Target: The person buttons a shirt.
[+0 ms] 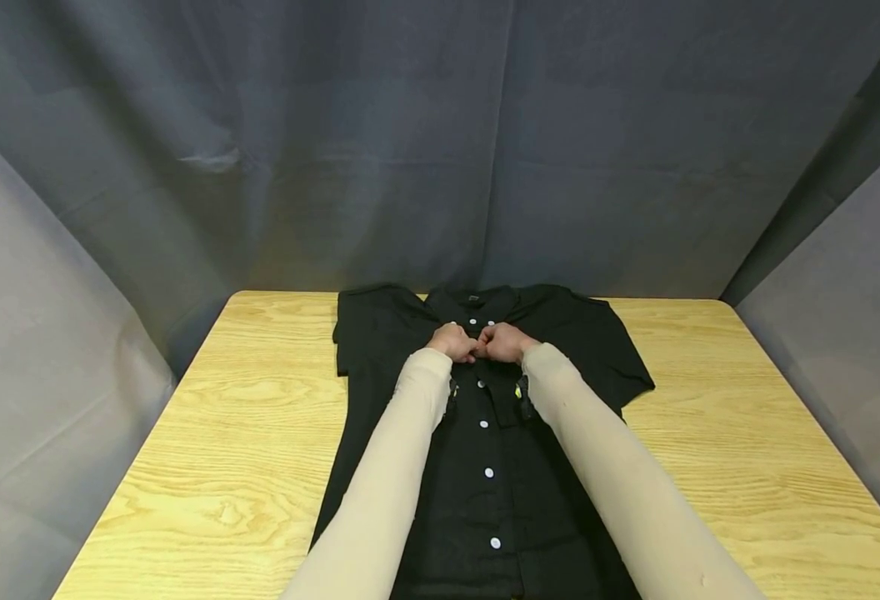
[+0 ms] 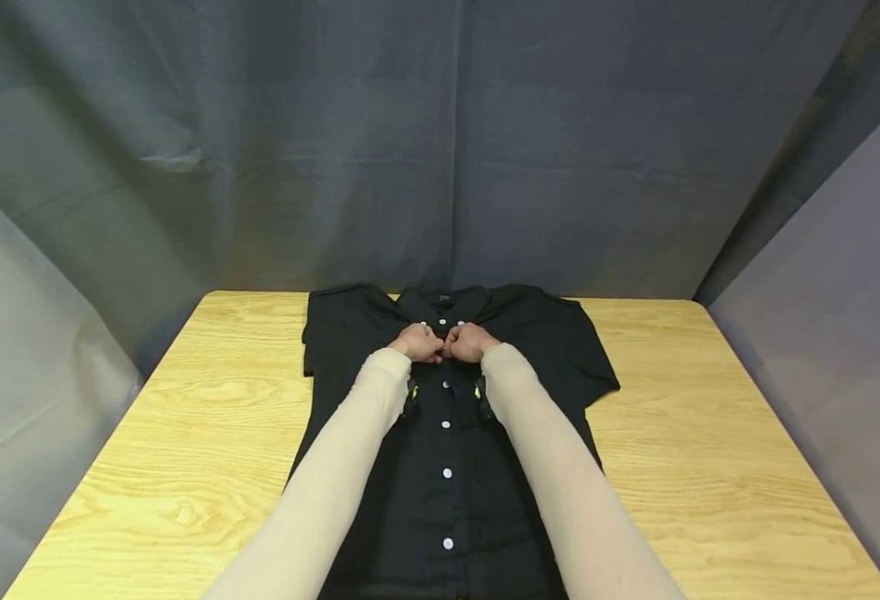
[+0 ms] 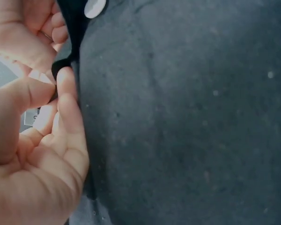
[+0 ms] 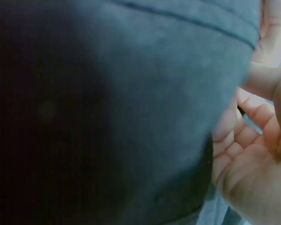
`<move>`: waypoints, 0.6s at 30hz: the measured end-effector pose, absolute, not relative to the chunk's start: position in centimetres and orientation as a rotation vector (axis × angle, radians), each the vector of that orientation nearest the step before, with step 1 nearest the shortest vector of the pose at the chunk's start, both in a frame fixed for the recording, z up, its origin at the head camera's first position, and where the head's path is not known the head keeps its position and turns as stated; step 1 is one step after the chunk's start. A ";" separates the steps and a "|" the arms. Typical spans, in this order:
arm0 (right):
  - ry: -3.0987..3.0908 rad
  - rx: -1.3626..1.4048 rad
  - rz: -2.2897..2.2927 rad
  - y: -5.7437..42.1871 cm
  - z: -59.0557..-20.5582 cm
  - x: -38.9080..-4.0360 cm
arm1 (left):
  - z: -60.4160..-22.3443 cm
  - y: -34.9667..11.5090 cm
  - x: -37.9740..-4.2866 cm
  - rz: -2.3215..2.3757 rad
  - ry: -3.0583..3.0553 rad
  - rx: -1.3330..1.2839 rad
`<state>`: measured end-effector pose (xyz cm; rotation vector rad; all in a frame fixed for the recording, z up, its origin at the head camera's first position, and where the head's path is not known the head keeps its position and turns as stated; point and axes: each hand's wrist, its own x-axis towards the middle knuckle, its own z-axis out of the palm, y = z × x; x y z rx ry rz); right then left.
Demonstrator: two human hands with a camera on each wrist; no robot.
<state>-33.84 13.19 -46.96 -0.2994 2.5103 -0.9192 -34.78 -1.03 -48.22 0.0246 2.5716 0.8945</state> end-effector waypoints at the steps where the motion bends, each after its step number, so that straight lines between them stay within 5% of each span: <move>1: 2.497 -0.290 -0.936 13.2 -47.0 -33.8 | -48.8 -1.0 -35.2 0.896 2.566 0.031; 11: 2.383 -0.295 -1.065 13.7 -46.9 -33.7 | -58.6 -0.3 -42.6 0.727 2.723 0.181; 18: 2.358 -0.258 -1.091 13.7 -46.8 -33.7 | -50.5 -0.6 -36.5 0.973 2.566 -0.001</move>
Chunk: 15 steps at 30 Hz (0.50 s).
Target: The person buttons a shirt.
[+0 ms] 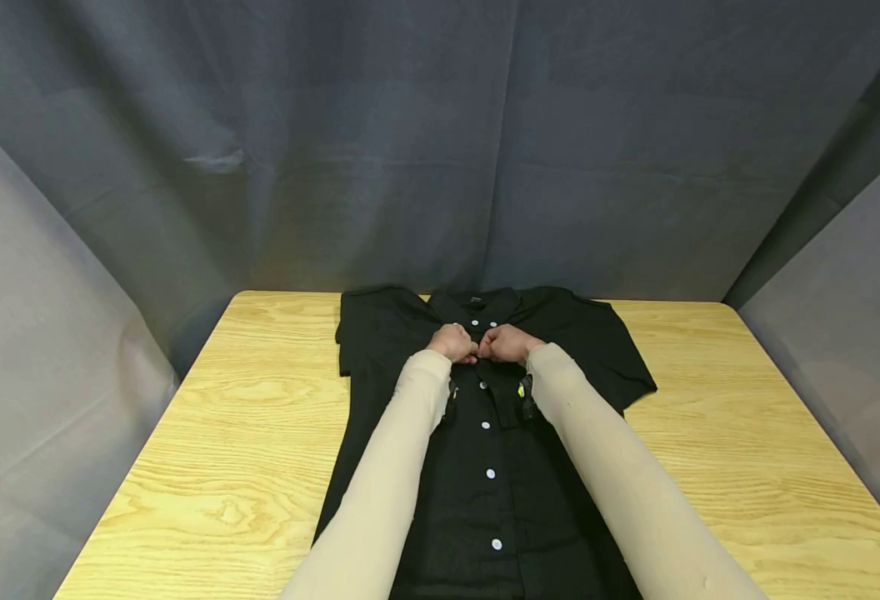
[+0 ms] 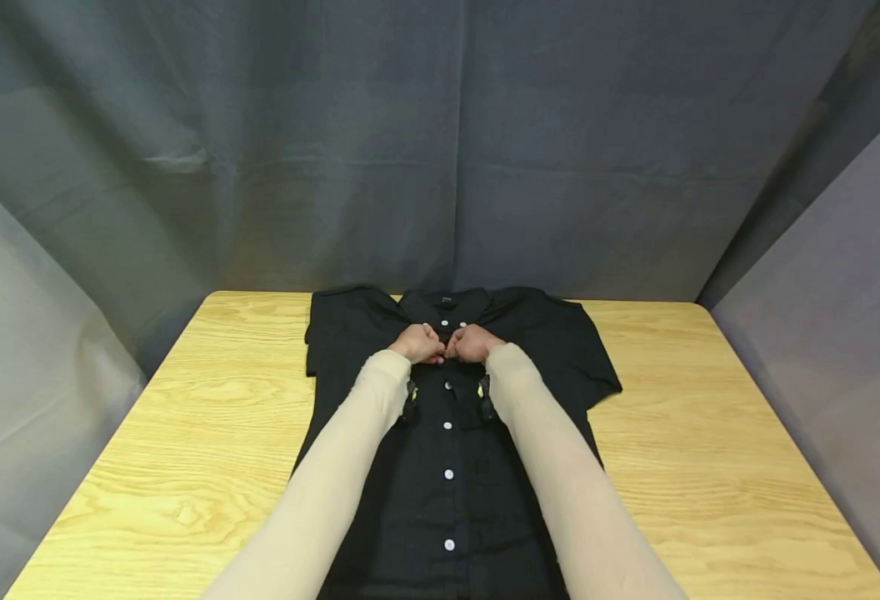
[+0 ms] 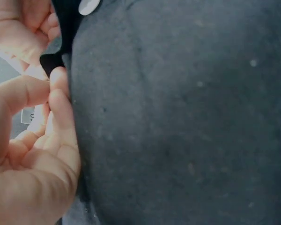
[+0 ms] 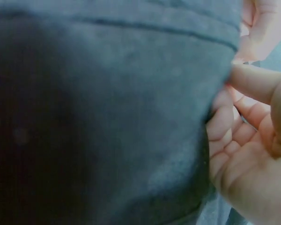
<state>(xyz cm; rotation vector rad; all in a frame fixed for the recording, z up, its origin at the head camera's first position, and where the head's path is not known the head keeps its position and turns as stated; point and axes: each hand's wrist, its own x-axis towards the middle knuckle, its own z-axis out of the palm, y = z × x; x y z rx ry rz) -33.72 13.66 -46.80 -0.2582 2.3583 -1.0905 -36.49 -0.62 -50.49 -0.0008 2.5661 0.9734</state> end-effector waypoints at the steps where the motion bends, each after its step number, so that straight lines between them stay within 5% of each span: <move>1: 2.355 -0.251 -1.098 13.6 -46.8 -33.8 | -49.6 -0.7 -35.7 1.034 2.554 -0.022; 15: 2.298 -0.188 -1.129 13.5 -47.0 -34.3 | -48.1 -1.1 -34.0 1.155 2.515 -0.032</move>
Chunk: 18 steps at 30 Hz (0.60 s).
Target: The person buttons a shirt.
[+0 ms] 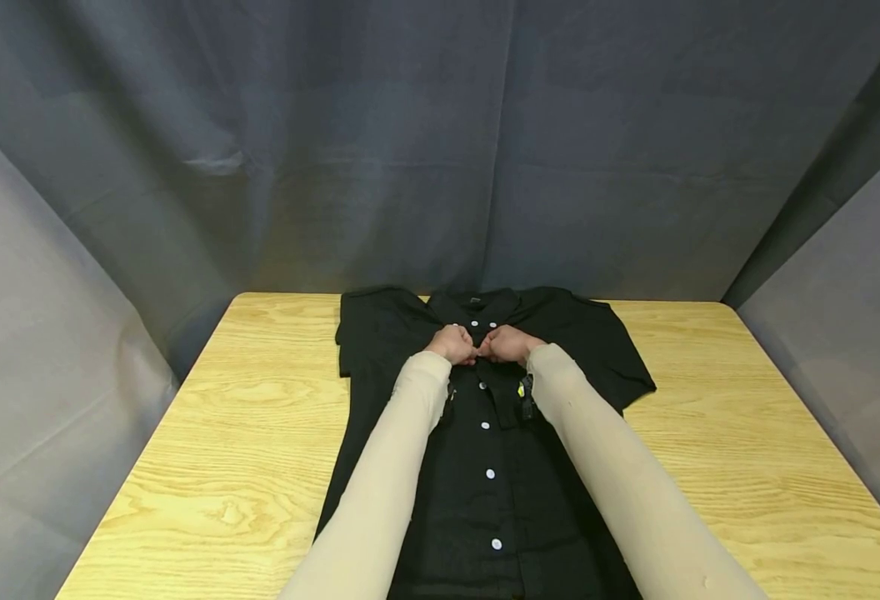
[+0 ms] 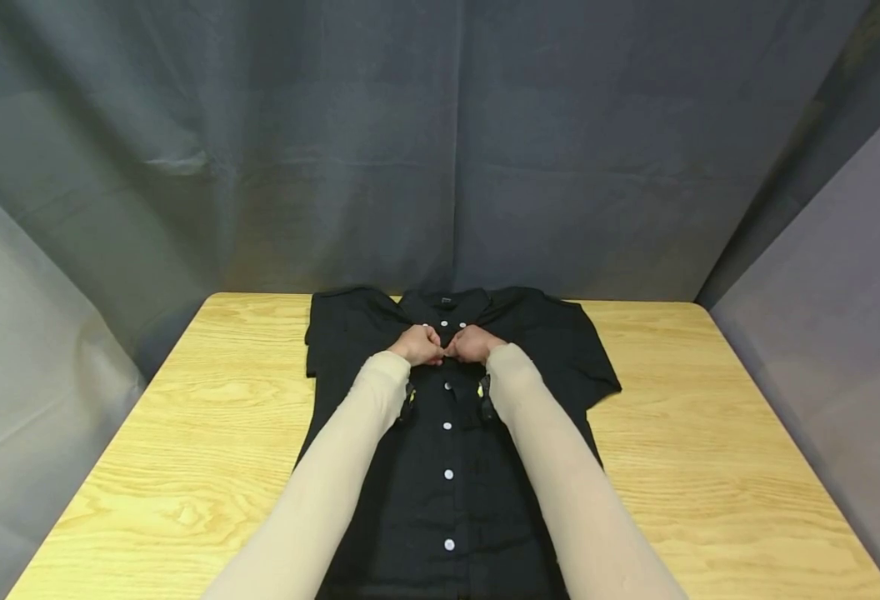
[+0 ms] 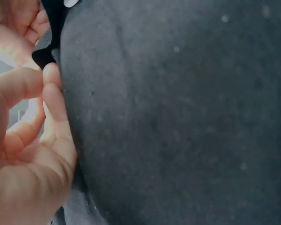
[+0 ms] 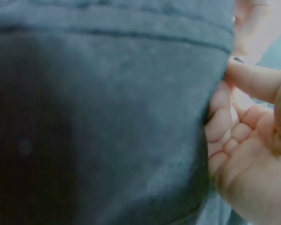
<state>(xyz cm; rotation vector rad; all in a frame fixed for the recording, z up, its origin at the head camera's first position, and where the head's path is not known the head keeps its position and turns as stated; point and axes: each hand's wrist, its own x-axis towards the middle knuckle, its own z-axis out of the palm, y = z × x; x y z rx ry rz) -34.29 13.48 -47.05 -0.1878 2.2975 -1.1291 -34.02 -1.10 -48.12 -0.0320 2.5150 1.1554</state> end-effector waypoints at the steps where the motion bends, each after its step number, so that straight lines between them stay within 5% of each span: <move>1: 2.295 -0.182 -1.128 13.5 -47.0 -34.3 | -48.2 -1.1 -34.1 1.164 2.507 -0.034; 18: 2.413 -0.219 -1.037 12.7 -46.8 -33.9 | -48.4 -1.7 -34.1 1.336 2.404 -0.108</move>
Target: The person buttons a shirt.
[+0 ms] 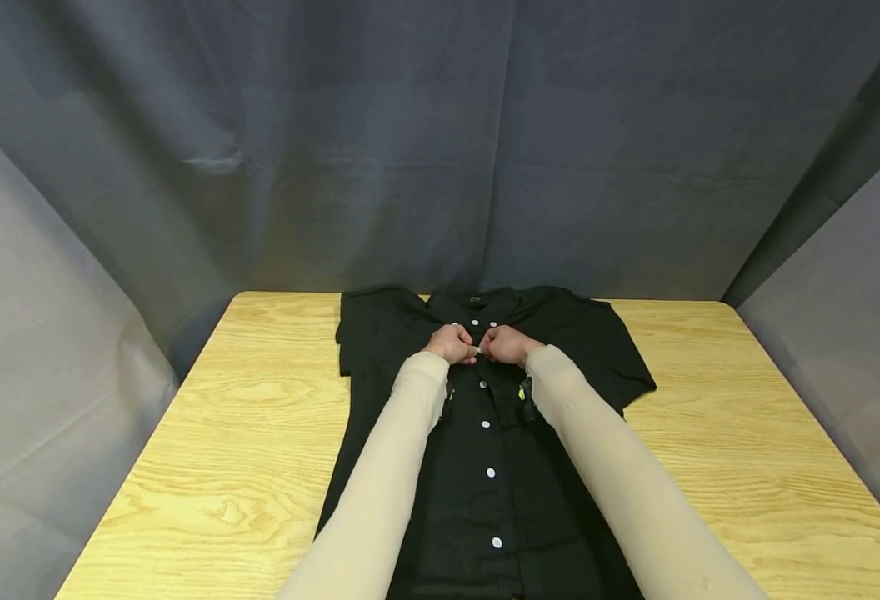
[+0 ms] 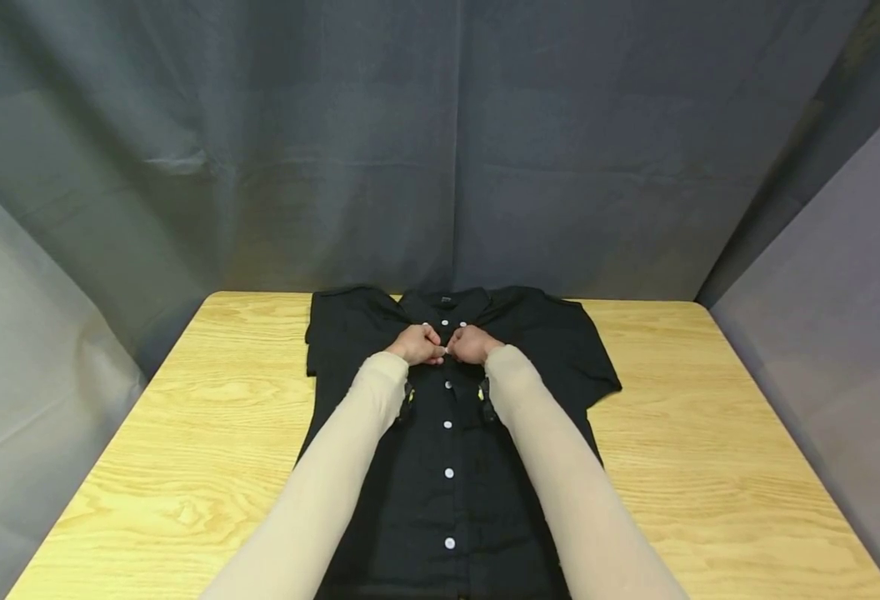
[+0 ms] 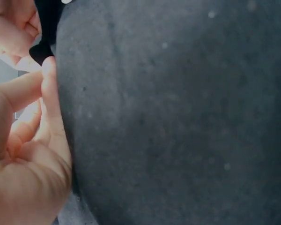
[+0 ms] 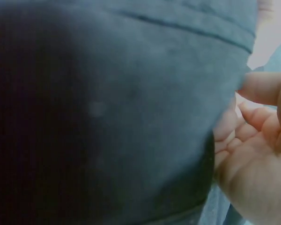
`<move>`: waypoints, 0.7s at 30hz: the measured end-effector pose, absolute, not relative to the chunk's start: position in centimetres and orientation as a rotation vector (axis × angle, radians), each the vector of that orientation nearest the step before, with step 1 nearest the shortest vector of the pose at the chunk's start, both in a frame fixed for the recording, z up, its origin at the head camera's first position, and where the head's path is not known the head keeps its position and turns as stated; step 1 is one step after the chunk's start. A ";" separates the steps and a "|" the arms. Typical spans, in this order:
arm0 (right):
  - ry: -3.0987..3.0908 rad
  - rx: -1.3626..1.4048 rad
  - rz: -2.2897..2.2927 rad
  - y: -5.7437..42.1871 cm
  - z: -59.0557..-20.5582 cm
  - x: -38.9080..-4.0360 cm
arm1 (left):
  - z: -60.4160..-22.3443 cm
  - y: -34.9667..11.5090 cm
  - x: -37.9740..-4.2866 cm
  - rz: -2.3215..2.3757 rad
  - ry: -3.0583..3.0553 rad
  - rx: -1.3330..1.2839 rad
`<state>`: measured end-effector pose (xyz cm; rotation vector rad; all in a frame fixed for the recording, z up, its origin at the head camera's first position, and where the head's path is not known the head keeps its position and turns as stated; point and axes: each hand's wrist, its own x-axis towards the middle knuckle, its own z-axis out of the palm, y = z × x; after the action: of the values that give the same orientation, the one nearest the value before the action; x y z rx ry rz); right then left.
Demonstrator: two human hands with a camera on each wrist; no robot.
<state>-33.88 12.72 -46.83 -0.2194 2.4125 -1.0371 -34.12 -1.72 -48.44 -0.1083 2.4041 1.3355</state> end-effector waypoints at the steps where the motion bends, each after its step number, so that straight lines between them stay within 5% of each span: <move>1: 2.424 -0.223 -1.031 12.7 -46.8 -33.8 | -48.4 -1.7 -34.1 1.312 2.422 -0.103; 21: 2.743 -0.464 -0.580 12.1 -46.3 -30.8 | -46.1 -2.5 -30.4 0.851 2.710 0.325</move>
<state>-30.75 12.08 -46.32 -0.4640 2.7425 -0.5799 -30.45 -2.50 -46.10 0.3249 2.7097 0.8509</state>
